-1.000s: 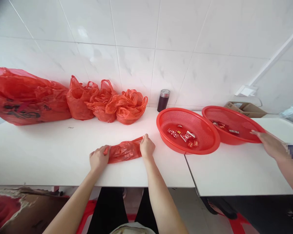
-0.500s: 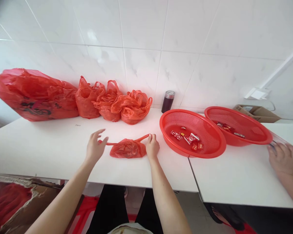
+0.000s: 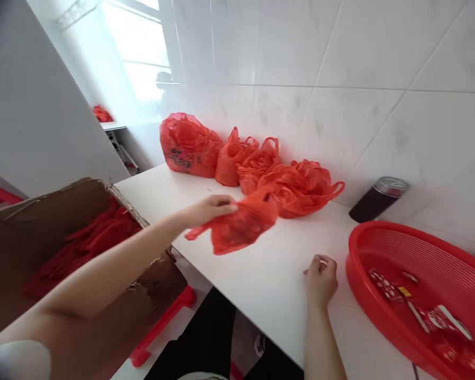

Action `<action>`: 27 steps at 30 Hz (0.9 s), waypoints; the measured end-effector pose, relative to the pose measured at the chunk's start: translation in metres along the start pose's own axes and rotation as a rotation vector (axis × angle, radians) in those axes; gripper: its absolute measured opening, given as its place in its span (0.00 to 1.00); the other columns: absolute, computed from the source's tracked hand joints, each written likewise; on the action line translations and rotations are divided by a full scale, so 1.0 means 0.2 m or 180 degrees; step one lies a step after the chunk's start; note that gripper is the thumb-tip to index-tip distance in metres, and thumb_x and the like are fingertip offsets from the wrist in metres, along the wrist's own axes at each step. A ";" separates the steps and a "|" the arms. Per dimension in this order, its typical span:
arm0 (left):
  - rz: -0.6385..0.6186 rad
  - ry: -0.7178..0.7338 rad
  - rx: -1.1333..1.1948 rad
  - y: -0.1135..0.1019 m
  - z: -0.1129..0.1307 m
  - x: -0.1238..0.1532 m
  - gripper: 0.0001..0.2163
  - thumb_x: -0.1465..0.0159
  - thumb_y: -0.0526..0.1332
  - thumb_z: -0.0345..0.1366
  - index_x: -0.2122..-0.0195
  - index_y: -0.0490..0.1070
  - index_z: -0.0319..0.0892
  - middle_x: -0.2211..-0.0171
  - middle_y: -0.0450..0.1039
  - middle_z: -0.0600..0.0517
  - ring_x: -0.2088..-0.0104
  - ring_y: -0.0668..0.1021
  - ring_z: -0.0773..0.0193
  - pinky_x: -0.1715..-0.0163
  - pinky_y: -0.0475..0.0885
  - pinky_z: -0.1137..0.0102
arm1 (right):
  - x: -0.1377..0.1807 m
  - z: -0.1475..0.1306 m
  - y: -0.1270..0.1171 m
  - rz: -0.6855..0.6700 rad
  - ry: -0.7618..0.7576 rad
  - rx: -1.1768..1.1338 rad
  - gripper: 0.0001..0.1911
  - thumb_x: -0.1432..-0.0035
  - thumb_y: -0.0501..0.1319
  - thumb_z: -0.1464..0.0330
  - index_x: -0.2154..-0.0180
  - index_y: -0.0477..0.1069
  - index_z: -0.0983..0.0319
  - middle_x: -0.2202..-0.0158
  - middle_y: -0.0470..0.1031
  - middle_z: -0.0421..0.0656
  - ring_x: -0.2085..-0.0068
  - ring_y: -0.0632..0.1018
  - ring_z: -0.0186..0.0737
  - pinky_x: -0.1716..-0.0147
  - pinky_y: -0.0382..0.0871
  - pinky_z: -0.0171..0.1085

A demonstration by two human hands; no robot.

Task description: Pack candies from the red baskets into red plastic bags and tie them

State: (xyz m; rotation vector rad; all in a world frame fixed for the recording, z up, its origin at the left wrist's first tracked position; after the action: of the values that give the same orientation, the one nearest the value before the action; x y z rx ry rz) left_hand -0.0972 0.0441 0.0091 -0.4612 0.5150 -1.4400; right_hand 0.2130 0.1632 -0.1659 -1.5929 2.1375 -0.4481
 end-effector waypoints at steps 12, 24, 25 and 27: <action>0.2227 -0.2291 0.1317 -1.26 -0.99 1.17 0.28 0.55 0.73 0.48 0.54 0.73 0.43 0.68 0.81 0.54 0.68 0.80 0.62 0.65 0.77 0.66 | -0.02 0.05 0.05 -0.0089 0.0035 0.0653 0.10 0.46 0.57 0.61 0.61 0.67 0.56 0.80 0.73 0.39 0.68 0.77 0.47 0.65 0.62 0.41; 0.1439 -0.1496 0.1030 -1.19 -0.85 0.72 0.29 0.51 0.68 0.55 0.51 0.73 0.45 0.66 0.81 0.57 0.68 0.79 0.58 0.67 0.77 0.65 | -0.04 0.04 0.10 -0.0116 0.0008 0.1126 0.14 0.46 0.54 0.55 0.62 0.67 0.55 0.72 0.76 0.43 0.73 0.73 0.46 0.72 0.60 0.40; 0.1135 -0.1292 0.0811 -1.14 -0.79 0.56 0.28 0.49 0.68 0.54 0.51 0.73 0.44 0.65 0.81 0.56 0.66 0.79 0.59 0.65 0.76 0.66 | -0.03 0.04 0.10 -0.0128 0.0015 0.1098 0.14 0.46 0.53 0.55 0.62 0.67 0.55 0.72 0.76 0.42 0.73 0.73 0.46 0.72 0.60 0.40; 0.0482 -0.1014 0.0306 -1.00 -0.71 0.26 0.23 0.46 0.66 0.53 0.55 0.76 0.42 0.63 0.80 0.53 0.64 0.78 0.60 0.63 0.74 0.68 | -0.02 0.03 0.10 -0.0153 -0.0001 0.0999 0.15 0.47 0.53 0.55 0.62 0.66 0.55 0.72 0.76 0.41 0.73 0.73 0.44 0.72 0.60 0.39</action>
State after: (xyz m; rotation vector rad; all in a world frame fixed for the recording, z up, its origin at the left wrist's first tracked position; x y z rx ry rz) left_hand -0.3401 -0.0220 0.0086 -0.5507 0.2190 -1.2113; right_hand 0.2011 0.1731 -0.1808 -1.4657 1.9187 -0.7573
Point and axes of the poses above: each hand's wrist, its own x-axis away from the middle knuckle, its own y-axis out of the palm, z = x × y, the point moved 5 cm from there along -x, towards the middle knuckle
